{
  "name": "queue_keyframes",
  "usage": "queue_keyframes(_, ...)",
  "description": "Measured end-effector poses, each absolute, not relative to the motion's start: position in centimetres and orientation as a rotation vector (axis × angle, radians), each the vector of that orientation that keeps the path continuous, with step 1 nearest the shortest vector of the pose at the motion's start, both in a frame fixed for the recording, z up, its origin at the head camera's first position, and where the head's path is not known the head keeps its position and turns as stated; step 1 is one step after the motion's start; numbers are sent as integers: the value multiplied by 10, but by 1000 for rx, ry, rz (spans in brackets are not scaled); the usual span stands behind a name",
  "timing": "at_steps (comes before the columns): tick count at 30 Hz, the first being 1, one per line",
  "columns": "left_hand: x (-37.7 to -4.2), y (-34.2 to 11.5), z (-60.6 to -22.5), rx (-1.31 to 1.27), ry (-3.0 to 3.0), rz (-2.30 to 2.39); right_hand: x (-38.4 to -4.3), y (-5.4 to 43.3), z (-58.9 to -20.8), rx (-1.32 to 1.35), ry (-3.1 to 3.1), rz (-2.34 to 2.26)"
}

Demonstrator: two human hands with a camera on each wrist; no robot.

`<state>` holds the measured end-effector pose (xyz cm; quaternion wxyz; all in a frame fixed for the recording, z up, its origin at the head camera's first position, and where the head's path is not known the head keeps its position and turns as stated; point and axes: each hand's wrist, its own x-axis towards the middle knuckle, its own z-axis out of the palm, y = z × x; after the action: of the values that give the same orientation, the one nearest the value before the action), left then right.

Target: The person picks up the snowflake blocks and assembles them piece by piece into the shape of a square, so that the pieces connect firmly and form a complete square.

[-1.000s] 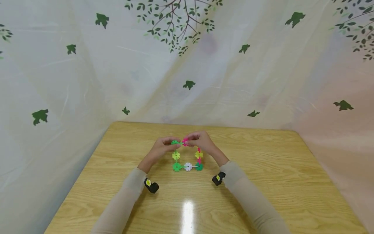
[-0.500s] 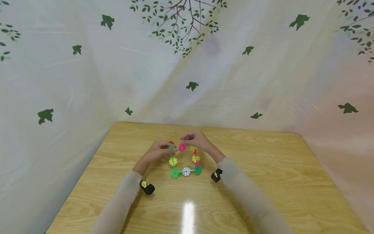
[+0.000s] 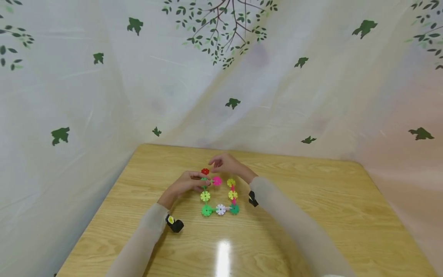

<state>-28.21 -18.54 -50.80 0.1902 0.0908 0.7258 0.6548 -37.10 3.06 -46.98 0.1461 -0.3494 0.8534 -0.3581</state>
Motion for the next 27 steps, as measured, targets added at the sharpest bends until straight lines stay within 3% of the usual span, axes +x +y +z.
queue_keyframes(27, -283, -189, -512, 319, 2021, 1826, -386, 7, -480, -1087, 2418, -725)
